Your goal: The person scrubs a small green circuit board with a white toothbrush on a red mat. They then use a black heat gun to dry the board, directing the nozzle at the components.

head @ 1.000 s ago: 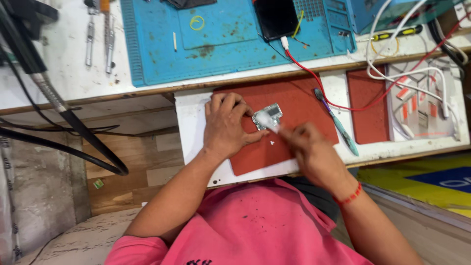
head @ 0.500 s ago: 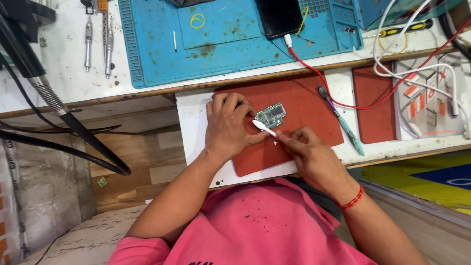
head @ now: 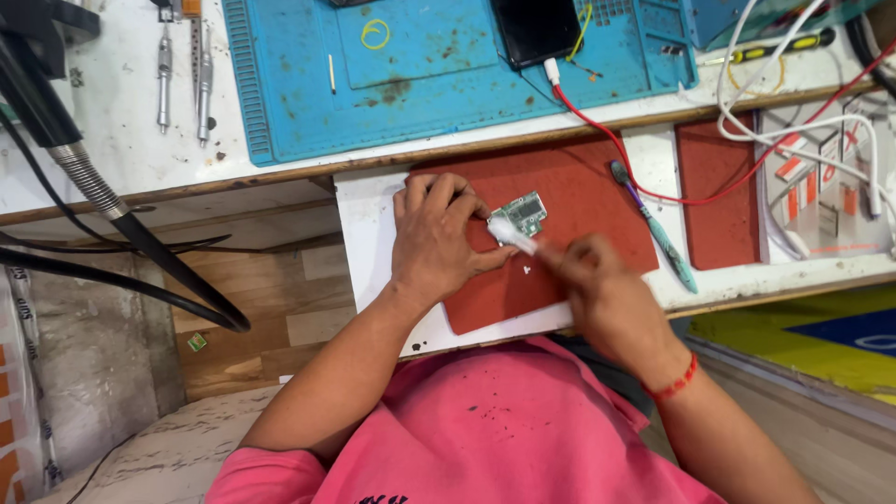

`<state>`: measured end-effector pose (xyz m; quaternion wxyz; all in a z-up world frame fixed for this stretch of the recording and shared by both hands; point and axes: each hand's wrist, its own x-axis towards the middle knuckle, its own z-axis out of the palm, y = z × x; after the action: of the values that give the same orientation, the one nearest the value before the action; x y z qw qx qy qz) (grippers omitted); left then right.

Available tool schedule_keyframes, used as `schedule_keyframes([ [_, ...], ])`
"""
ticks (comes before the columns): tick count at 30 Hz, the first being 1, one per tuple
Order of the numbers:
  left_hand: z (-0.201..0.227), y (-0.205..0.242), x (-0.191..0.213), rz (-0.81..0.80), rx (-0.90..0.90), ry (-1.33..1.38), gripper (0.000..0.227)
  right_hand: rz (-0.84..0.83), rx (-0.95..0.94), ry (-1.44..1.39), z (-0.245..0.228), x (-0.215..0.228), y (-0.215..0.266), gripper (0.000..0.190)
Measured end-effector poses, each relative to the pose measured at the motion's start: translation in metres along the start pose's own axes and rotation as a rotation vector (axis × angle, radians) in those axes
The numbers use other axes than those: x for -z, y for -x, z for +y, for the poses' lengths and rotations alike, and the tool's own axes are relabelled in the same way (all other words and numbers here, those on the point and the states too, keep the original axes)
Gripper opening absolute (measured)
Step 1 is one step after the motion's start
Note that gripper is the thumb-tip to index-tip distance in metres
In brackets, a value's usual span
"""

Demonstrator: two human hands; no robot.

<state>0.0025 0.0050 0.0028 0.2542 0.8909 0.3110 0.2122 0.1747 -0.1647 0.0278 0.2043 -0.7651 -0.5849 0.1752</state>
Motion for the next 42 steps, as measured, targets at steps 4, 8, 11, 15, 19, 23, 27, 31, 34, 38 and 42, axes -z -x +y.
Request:
schedule_keyframes([
  [4, 0.001, -0.002, -0.003, 0.022, -0.013, 0.016, 0.051, 0.05, -0.011, 0.038, -0.001, 0.005, -0.001, 0.054],
  [8, 0.001, 0.001, 0.001, 0.0, 0.004, 0.024, 0.052, -0.09, -0.011, 0.018, -0.011, 0.012, 0.016, 0.056],
  [11, 0.0, -0.002, -0.001, -0.001, 0.022, 0.044, 0.054, -0.036, -0.055, 0.074, -0.011, 0.006, 0.005, 0.052],
  [15, 0.003, -0.003, 0.001, -0.005, 0.062, 0.018, 0.064, -0.028, -0.043, 0.113, -0.016, -0.011, -0.013, 0.048],
  [19, 0.001, -0.004, -0.003, -0.001, 0.059, 0.041, 0.065, -0.085, -0.098, 0.155, -0.018, 0.014, 0.021, 0.055],
  [23, -0.002, 0.0, -0.004, 0.01, 0.041, 0.026, 0.063, -0.006, 0.015, 0.103, -0.019, -0.004, 0.002, 0.055],
  [27, 0.0, -0.003, -0.003, -0.003, 0.072, 0.058, 0.058, -0.008, 0.066, 0.084, -0.013, -0.003, -0.004, 0.056],
  [31, 0.0, 0.003, -0.003, 0.016, 0.007, 0.023, 0.055, 0.106, -0.09, 0.101, -0.001, 0.006, 0.002, 0.045],
  [34, -0.001, -0.006, 0.001, 0.018, -0.026, -0.024, 0.051, -0.098, 0.009, 0.096, -0.012, -0.002, 0.011, 0.056],
  [38, 0.003, -0.002, -0.004, -0.044, -0.001, -0.044, 0.054, 0.073, -0.09, 0.116, 0.005, 0.005, 0.005, 0.055],
  [42, 0.005, -0.003, -0.005, -0.05, -0.033, -0.075, 0.059, -0.015, -0.019, 0.057, 0.0, 0.006, 0.01, 0.057],
])
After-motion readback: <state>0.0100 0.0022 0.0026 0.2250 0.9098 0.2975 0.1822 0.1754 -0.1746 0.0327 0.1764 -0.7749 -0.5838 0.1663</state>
